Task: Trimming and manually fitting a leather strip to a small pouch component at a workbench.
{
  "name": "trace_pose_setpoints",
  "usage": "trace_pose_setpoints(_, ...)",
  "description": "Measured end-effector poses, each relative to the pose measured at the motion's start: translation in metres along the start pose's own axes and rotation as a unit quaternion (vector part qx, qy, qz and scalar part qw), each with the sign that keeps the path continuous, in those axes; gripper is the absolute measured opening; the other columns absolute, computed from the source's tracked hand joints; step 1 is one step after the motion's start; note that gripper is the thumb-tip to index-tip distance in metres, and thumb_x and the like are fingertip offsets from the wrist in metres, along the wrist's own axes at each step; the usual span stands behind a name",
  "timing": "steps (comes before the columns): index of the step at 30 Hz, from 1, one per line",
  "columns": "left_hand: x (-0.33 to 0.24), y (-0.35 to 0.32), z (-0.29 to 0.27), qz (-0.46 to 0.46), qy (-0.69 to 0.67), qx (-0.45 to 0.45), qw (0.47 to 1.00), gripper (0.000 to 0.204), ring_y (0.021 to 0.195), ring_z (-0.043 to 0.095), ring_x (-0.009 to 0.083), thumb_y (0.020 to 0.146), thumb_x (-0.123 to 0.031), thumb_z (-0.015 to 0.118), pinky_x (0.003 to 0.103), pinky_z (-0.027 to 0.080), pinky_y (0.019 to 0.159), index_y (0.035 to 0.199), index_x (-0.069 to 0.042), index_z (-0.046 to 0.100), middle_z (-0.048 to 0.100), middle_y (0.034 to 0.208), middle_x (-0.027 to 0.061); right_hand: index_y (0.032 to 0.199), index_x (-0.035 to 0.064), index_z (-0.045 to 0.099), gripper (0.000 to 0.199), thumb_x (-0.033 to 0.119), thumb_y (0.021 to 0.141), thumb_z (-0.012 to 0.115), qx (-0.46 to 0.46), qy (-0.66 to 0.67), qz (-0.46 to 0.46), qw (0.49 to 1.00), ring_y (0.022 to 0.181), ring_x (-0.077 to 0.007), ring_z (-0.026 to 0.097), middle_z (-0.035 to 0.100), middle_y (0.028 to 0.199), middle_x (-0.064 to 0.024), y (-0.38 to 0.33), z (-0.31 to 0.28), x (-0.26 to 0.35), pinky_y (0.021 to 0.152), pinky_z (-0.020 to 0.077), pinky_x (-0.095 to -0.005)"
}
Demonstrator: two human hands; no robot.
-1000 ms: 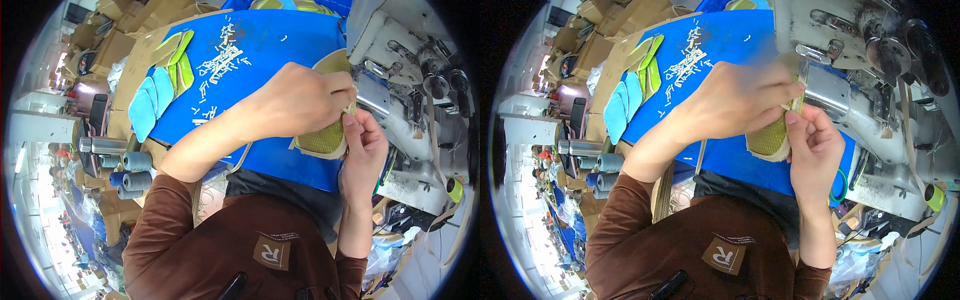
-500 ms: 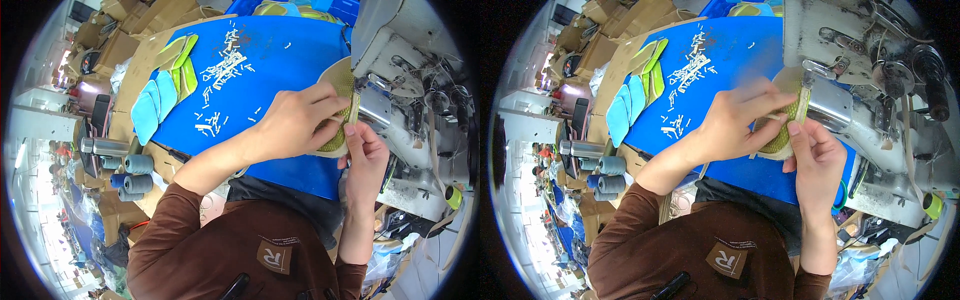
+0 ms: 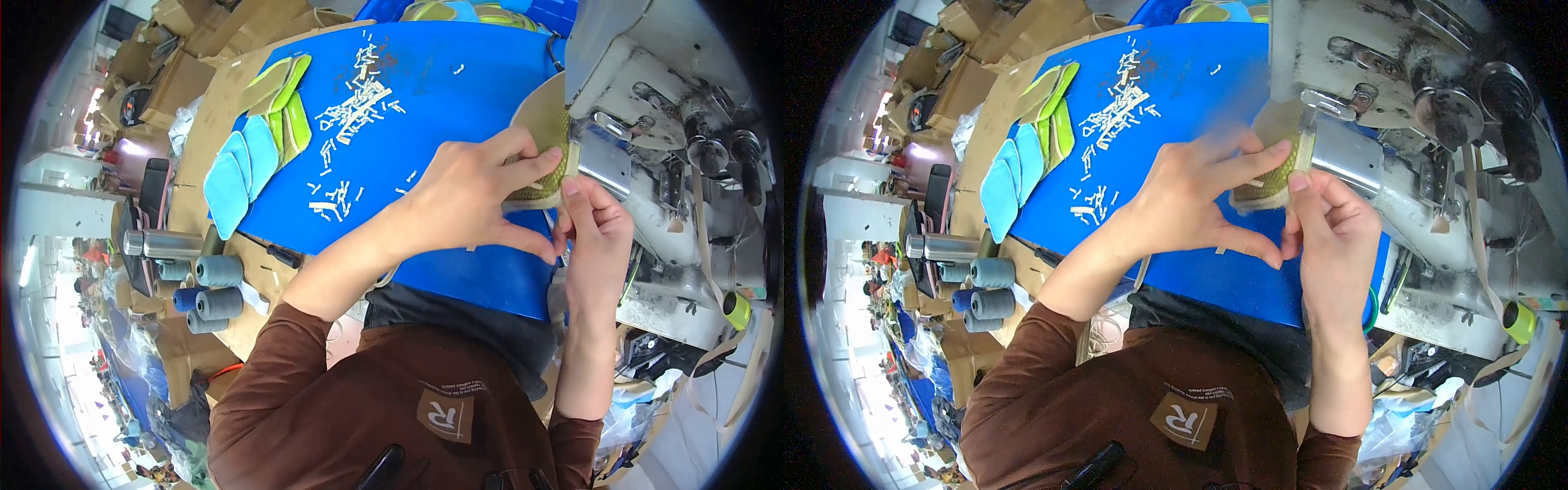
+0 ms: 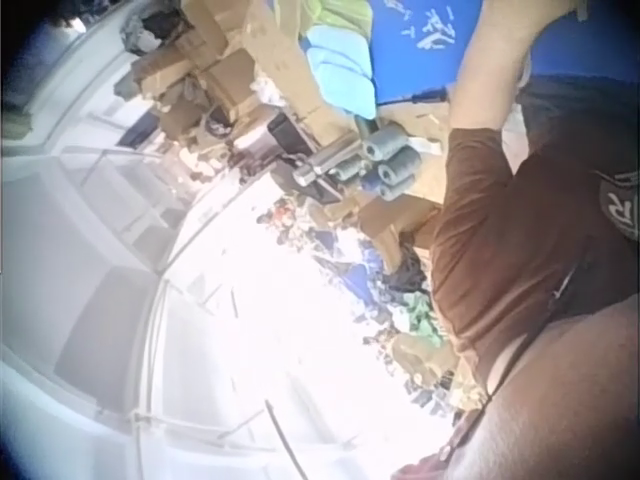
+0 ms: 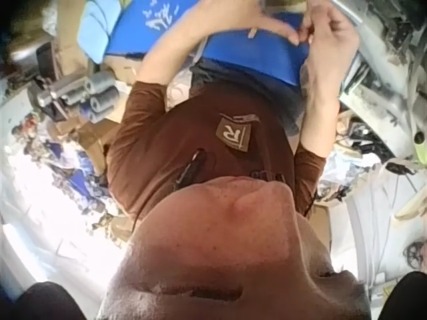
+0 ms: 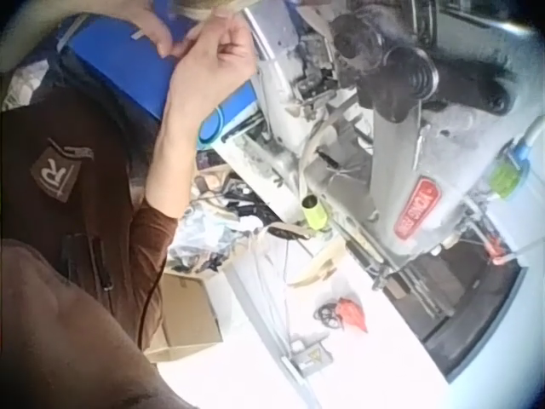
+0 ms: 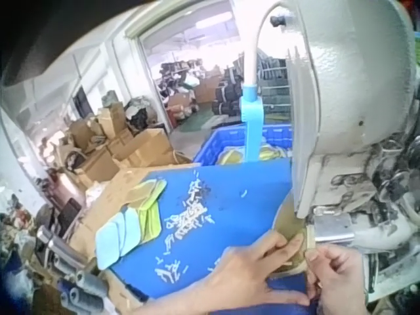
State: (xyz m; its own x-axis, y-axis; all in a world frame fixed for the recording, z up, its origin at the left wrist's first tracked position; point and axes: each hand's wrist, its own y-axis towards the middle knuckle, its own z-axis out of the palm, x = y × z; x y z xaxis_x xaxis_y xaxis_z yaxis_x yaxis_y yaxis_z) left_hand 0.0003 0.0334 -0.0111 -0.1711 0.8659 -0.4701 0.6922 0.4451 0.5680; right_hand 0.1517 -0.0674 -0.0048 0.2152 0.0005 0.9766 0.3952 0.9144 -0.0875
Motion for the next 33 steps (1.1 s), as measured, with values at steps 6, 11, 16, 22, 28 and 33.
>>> trace_pose_setpoints(6, 0.011, -0.01, 0.013, -0.014, 0.063, -0.007, 0.998, 0.077, 0.074, 0.061, 0.0215, 0.065, -0.039, 0.085, 0.03, 0.051, 0.059, 0.132, -0.013, 0.058, 0.06, 0.098, 0.0045, 0.111, -0.005, 0.063, 0.024, 0.014, 0.097, 0.058, -0.033, -0.245, -0.032, 0.968, 0.06, -0.0097, 0.059, 0.064, 0.076, -0.0058, -0.033, -0.015, -0.014, 0.058, 0.0482, -0.0219)
trace_pose_setpoints(11, 0.008, -0.008, 0.021, -0.01, 0.048, -0.042, 0.998, 0.072, 0.07, 0.061, 0.0211, 0.069, -0.035, 0.083, 0.03, 0.05, 0.055, 0.131, -0.011, 0.057, 0.058, 0.096, 0.0044, 0.125, -0.0073, 0.054, 0.043, 0.003, 0.085, 0.065, -0.085, -0.565, -0.112, 0.813, 0.106, -0.0404, 0.058, 0.056, 0.113, -0.0255, -0.074, -0.073, -0.046, 0.094, 0.0452, -0.0427)
trace_pose_setpoints(16, 0.004, -0.006, 0.032, -0.014, 0.04, -0.078, 0.996, 0.068, 0.068, 0.061, 0.0212, 0.071, -0.035, 0.082, 0.03, 0.049, 0.054, 0.128, -0.006, 0.058, 0.056, 0.093, 0.0053, 0.132, -0.0044, 0.049, 0.056, -0.004, 0.078, 0.064, -0.027, -0.63, -0.061, 0.774, 0.113, -0.0429, 0.053, 0.051, 0.122, -0.0256, -0.09, -0.083, -0.051, 0.097, 0.043, -0.0452)
trace_pose_setpoints(22, -0.002, -0.006, 0.039, -0.027, 0.098, -0.084, 0.991, 0.062, 0.061, 0.058, 0.0206, 0.075, -0.027, 0.08, 0.03, 0.047, 0.051, 0.127, -0.002, 0.057, 0.054, 0.088, 0.0059, 0.133, -0.0034, 0.045, 0.058, -0.007, 0.077, 0.061, -0.005, -0.597, -0.059, 0.8, 0.109, -0.0403, 0.055, 0.052, 0.12, -0.0228, -0.082, -0.08, -0.055, 0.093, 0.0459, -0.043)
trace_pose_setpoints(28, 0.006, -0.022, 0.024, 0.014, 0.156, -0.051, 0.986, 0.059, 0.058, 0.058, 0.0188, 0.07, -0.011, 0.074, 0.03, 0.046, 0.048, 0.126, -0.001, 0.058, 0.051, 0.081, 0.005, 0.114, -0.003, 0.051, 0.049, -0.009, 0.068, 0.068, -0.055, -0.387, 0.061, 0.919, 0.089, -0.0223, 0.059, 0.056, 0.098, -0.0149, -0.069, -0.085, -0.066, 0.081, 0.0481, -0.0307)
trace_pose_setpoints(33, 0.014, -0.061, 0.0, 0.01, 0.226, -0.035, 0.973, 0.055, 0.055, 0.055, 0.0158, 0.067, -0.005, 0.07, 0.03, 0.045, 0.048, 0.121, 0.0, 0.062, 0.049, 0.077, 0.0042, 0.104, 0.0033, 0.041, 0.057, 0.015, 0.067, 0.083, 0.024, -0.447, -0.021, 0.894, 0.064, -0.0236, 0.056, 0.056, 0.081, -0.0128, -0.069, -0.052, -0.05, 0.058, 0.0447, -0.0341)
